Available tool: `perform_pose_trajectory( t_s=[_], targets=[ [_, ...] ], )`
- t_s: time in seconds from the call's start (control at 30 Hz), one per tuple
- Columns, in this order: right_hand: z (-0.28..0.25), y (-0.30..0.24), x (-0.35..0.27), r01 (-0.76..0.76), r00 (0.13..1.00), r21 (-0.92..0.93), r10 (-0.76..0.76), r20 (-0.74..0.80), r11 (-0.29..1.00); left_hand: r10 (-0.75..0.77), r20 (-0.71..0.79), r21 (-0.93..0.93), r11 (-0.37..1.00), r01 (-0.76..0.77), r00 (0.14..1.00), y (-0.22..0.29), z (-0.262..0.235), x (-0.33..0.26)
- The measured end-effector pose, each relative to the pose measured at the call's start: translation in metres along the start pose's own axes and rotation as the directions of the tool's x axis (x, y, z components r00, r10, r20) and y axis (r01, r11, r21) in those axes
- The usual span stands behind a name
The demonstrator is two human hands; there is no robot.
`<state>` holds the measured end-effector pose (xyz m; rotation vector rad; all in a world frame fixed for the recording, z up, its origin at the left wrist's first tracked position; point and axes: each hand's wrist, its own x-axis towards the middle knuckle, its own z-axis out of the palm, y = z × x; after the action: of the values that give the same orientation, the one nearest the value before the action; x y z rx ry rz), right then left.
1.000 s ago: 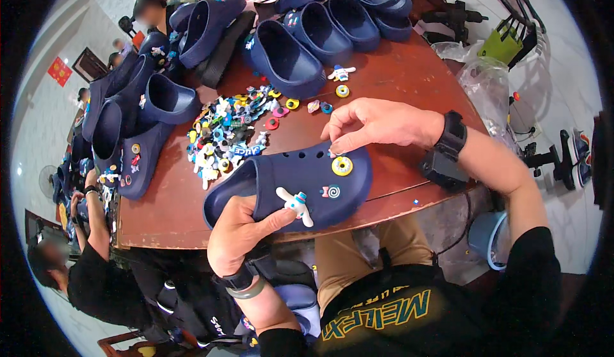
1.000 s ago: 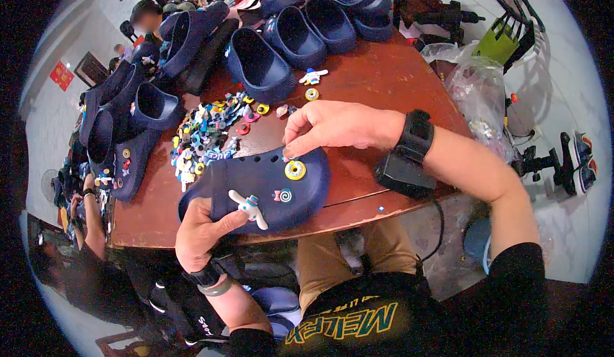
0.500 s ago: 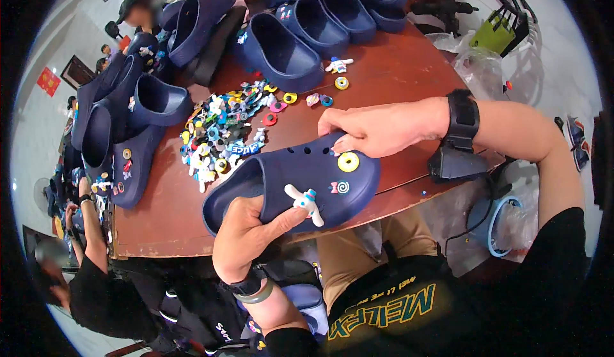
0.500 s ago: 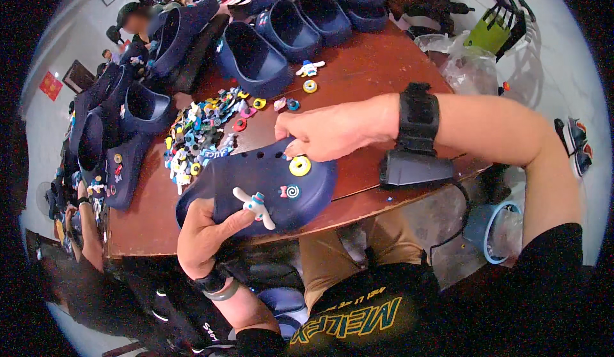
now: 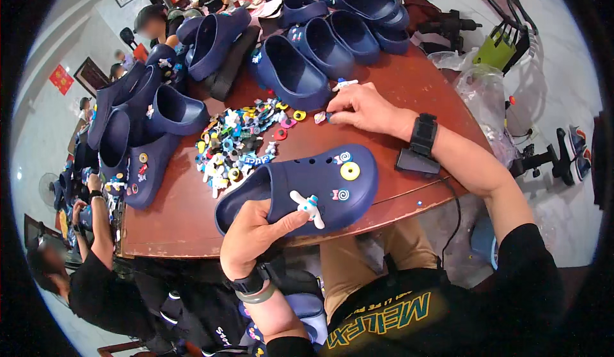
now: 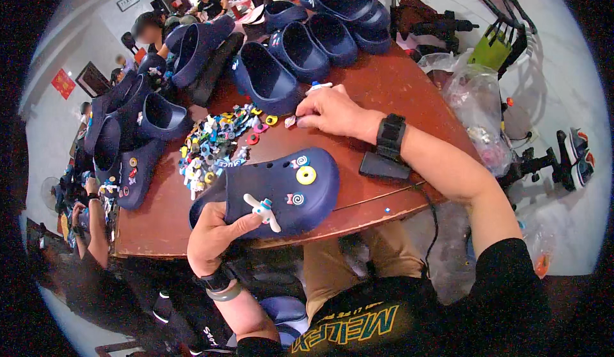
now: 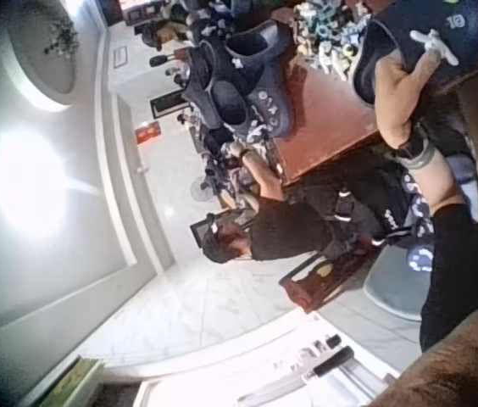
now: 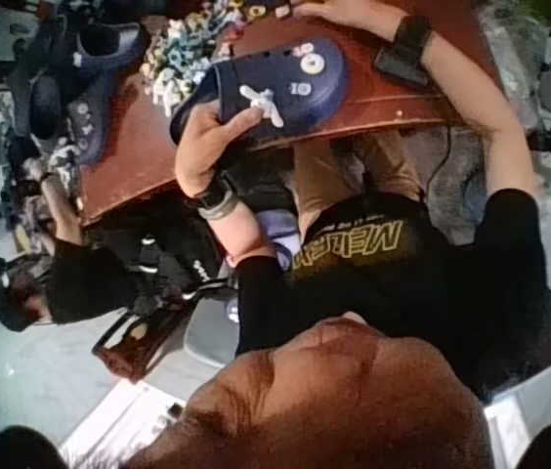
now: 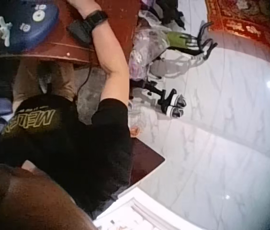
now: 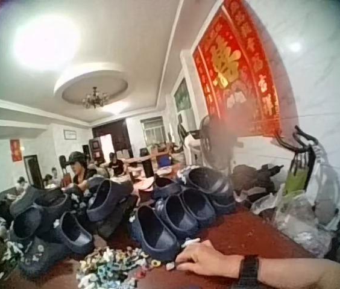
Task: Attaching decorative charms to the holes of rubber clogs.
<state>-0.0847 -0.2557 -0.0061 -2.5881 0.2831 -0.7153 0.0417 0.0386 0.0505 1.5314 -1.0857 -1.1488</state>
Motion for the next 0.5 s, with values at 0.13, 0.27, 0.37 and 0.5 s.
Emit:
perform_pose_trajectory(
  t_s=[0.13, 0.27, 0.37, 0.5],
  targets=[
    [0.007, 0.004, -0.007, 0.173, 0.98, -0.242, -0.192, -0.059, 0.955, 0.014, 0.011, 0.08, 0.997, -0.015, 1.0, 0.004, 0.001, 0.001],
    [0.0, -0.012, -0.004, 0.048, 0.998, -0.123, -0.043, 0.045, 0.991, 0.03, -0.009, 0.047, 0.998, -0.03, 1.0, 0.004, 0.002, 0.001],
    [-0.011, -0.032, -0.005, -0.192, 0.964, 0.418, 0.089, 0.252, 0.888, 0.008, -0.005, 0.053, 0.999, -0.008, 1.0, 0.002, 0.0, 0.001],
    [-0.021, -0.056, -0.009, -0.195, 0.958, 0.634, 0.008, 0.286, 0.748, 0.02, -0.001, 0.027, 0.999, -0.02, 1.0, 0.001, 0.001, 0.001]
  ],
)
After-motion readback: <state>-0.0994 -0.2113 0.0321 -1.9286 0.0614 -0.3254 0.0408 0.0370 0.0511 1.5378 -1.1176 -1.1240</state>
